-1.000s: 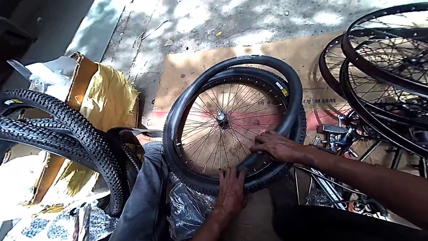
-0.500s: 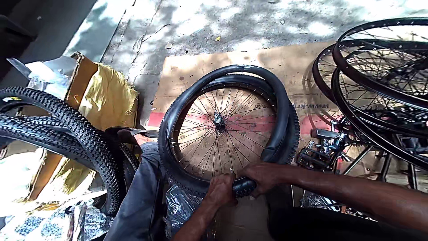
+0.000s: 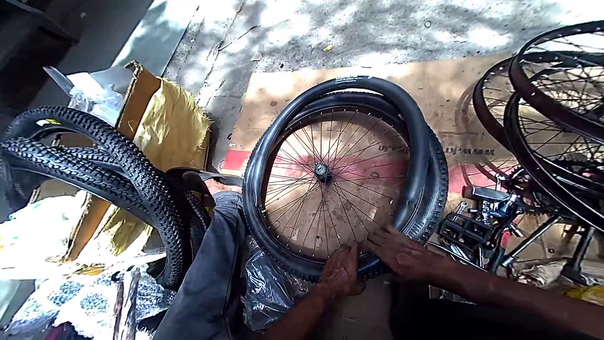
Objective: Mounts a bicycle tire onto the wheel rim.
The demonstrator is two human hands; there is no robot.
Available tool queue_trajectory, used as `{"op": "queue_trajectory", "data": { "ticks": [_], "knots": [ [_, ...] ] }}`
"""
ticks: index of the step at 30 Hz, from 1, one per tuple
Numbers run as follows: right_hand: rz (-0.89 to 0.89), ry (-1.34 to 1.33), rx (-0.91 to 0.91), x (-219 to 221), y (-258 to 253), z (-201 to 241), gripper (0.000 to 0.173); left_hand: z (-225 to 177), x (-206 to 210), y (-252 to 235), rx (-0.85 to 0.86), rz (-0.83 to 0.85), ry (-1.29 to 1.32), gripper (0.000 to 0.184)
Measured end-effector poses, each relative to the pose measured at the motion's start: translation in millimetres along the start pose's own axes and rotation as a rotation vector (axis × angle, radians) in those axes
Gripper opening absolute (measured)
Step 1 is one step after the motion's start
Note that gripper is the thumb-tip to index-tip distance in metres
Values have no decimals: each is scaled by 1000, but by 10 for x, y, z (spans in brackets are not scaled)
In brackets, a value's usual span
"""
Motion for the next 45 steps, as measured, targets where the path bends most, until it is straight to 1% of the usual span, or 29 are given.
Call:
{"op": "queue_trajectory", "data": {
  "ticks": [2,4,6,7,8,10,12,13,14,16,17,18,20,21,22,23,25,27,28,29,32,34,35,36,38,39,41,43,45],
  "knots": [
    [-65,81,-56,-72,89,-95,73,-102,-100,13,59,-102,51,104],
    [-88,110,-143,-192,216,-253,61,-77,-311,152,138,-239,65,109],
    [-128,147,-178,-360,387,-530,60,188,-616,403,139,-365,40,107],
    [-166,167,-173,-442,501,-742,57,419,-787,543,116,-436,17,106],
    [-188,209,-140,-520,624,-998,54,700,-962,679,77,-505,-10,108],
    [-206,268,29,-698,837,-1526,59,1270,-1287,947,-31,-609,-65,121],
    [-244,305,317,-798,977,-1984,66,1649,-1479,1137,-81,-661,-173,135],
    [-290,241,468,-854,1015,-2092,65,1762,-1511,1169,-72,-656,-235,139],
    [-393,149,550,-923,1010,-2053,61,1855,-1505,1182,-55,-630,-281,137],
    [-602,-34,517,-939,817,-1590,42,1954,-1467,1158,-33,-501,-362,116],
    [-602,-103,444,-841,640,-1239,43,1944,-1456,1115,-32,-440,-390,104],
    [-529,-164,357,-667,451,-832,55,1929,-1435,1063,-31,-409,-422,95],
    [-251,-248,154,-145,154,-93,84,1894,-1364,936,25,-395,-497,85],
    [-116,-261,74,115,94,86,89,1872,-1316,870,40,-375,-519,85],
    [-58,-245,31,303,88,92,85,1845,-1281,812,46,-360,-532,84],
    [-39,-206,27,394,117,-20,73,1803,-1270,764,61,-363,-549,78],
    [9,-128,23,397,235,-302,66,1652,-1298,693,90,-288,-569,66],
    [61,-98,21,251,374,-499,65,1450,-1360,651,119,-136,-584,72],
    [48,-62,23,197,453,-602,67,1343,-1387,659,149,-96,-596,78],
    [32,-19,35,114,524,-708,69,1227,-1425,674,199,-120,-606,83],
    [97,63,212,-217,624,-840,80,916,-1502,779,296,-324,-501,101],
    [130,-46,288,-412,546,-593,106,764,-1501,776,276,-431,-405,117],
    [61,-166,284,-452,450,-376,117,686,-1468,750,252,-450,-380,119],
    [-24,-242,259,-453,314,-156,119,607,-1417,708,209,-424,-365,117],
    [-121,-294,203,-400,37,123,108,452,-1260,589,106,-286,-371,97],
    [-119,-316,175,-354,-43,146,103,370,-1173,523,65,-208,-385,85],
    [-83,-364,109,-311,-82,110,93,226,-1062,421,-9,-69,-400,69],
    [-27,-402,50,-273,-48,95,79,121,-980,374,-104,59,-398,59],
    [18,-400,7,-215,3,58,61,25,-870,319,-185,188,-407,57]
  ]
}}
Point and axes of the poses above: each hand's wrist, its own y-axis away from the middle knuckle, its own x-axis out of the palm, z = x × y, the point moved 7 cm from there along -y, towards the middle knuckle, and after that the axes turned 2 degrees about -x, right-handed, at the moved point
